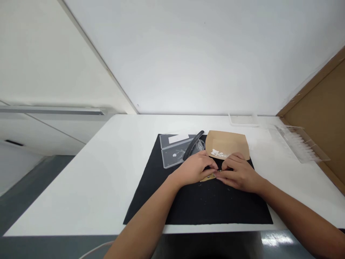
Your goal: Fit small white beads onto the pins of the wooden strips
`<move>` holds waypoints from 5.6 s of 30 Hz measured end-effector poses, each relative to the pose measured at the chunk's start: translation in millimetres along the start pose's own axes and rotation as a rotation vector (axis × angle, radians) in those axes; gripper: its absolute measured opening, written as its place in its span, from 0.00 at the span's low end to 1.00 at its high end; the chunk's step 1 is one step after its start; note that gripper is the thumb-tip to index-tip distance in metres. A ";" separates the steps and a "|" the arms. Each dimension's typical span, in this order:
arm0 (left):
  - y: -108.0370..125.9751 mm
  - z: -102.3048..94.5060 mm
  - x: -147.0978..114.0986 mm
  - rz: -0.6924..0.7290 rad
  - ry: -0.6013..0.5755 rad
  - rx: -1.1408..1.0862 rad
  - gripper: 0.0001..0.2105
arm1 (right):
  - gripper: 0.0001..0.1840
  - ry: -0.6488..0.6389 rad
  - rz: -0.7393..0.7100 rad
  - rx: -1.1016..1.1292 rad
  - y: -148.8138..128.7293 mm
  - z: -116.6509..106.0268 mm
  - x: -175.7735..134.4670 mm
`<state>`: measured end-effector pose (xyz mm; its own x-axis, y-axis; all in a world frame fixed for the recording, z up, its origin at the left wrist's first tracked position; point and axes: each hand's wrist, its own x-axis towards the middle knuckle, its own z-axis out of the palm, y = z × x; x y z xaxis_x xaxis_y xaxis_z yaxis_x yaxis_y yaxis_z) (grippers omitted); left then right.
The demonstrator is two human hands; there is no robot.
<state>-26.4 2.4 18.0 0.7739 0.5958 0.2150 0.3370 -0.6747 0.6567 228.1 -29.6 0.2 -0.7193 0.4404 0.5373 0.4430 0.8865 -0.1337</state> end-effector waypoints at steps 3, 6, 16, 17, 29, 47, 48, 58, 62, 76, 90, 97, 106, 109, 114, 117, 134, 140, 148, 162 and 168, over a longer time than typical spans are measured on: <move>-1.1 0.2 -0.4 -0.016 -0.005 0.004 0.05 | 0.02 -0.012 0.023 0.030 -0.6 1.1 0.3; -1.9 0.8 -0.7 -0.035 -0.003 0.015 0.06 | 0.02 -0.024 0.034 0.044 -0.1 2.3 0.0; -5.6 5.7 0.4 -0.098 0.009 0.032 0.05 | 0.06 0.015 0.100 0.070 -2.0 4.8 2.3; -5.4 5.7 0.6 -0.101 0.009 0.034 0.05 | 0.06 0.015 0.106 0.067 -2.1 5.1 2.3; 0.7 4.9 2.4 -0.134 0.034 0.045 0.03 | 0.04 0.004 0.118 0.120 -2.0 6.4 3.0; 3.0 -6.3 0.1 0.055 -0.042 -0.096 0.07 | 0.06 -0.035 0.079 0.071 -0.4 1.8 -0.2; 2.7 -6.2 0.4 0.061 -0.044 -0.092 0.08 | 0.07 -0.038 0.081 0.065 -0.7 1.7 -0.1; 0.8 0.4 2.0 -0.017 -0.074 -0.006 0.06 | 0.08 -0.046 0.098 0.065 -1.3 2.2 0.8; 1.0 2.7 0.9 0.006 -0.033 0.025 0.06 | 0.08 -0.060 0.106 0.035 -1.8 1.3 2.2; 2.3 9.0 3.0 -0.059 0.000 0.064 0.04 | 0.07 -0.036 0.110 0.054 1.3 6.0 -0.5; 0.5 6.9 1.2 -0.110 -0.016 0.112 0.05 | 0.09 -0.054 0.131 0.019 -2.2 1.5 3.5; -0.8 6.0 1.3 -0.127 -0.039 0.114 0.05 | 0.08 -0.087 0.139 0.012 -2.5 0.2 3.9; -0.3 7.5 1.3 -0.104 -0.018 0.124 0.05 | 0.07 -0.096 0.154 0.009 -3.6 1.2 4.6; -1.5 6.9 1.2 -0.105 -0.030 0.136 0.05 | 0.06 -0.096 0.142 0.015 -2.4 2.6 2.9; -3.1 1.9 0.5 -0.148 -0.019 0.115 0.06 | 0.06 -0.091 0.095 -0.030 1.0 3.8 0.2; -2.0 -1.2 -0.2 -0.150 0.037 0.100 0.05 | 0.06 -0.043 0.060 -0.064 -1.7 2.6 1.3; 18.6 6.0 7.0 0.070 0.180 -0.091 0.12 | 0.07 0.198 0.102 -0.040 -2.1 -3.8 2.4; 17.7 9.7 7.4 0.092 0.201 -0.083 0.10 | 0.02 0.211 0.137 0.041 -3.6 -3.8 3.2; 20.2 8.2 7.2 0.047 0.150 -0.081 0.11 | 0.05 0.158 0.129 0.197 0.1 -5.0 1.6; 18.2 11.0 6.2 0.045 0.175 -0.100 0.09 | 0.07 0.113 0.024 -0.025 14.3 -14.2 -7.1; 13.2 10.0 3.8 -0.014 0.246 -0.151 0.10 | 0.10 0.132 0.032 -0.040 17.9 -16.8 -8.5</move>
<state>-13.6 -8.6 20.3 0.6099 0.7050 0.3619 0.2490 -0.6040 0.7571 251.1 -19.8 7.2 -0.6289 0.4436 0.6385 0.4872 0.8649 -0.1209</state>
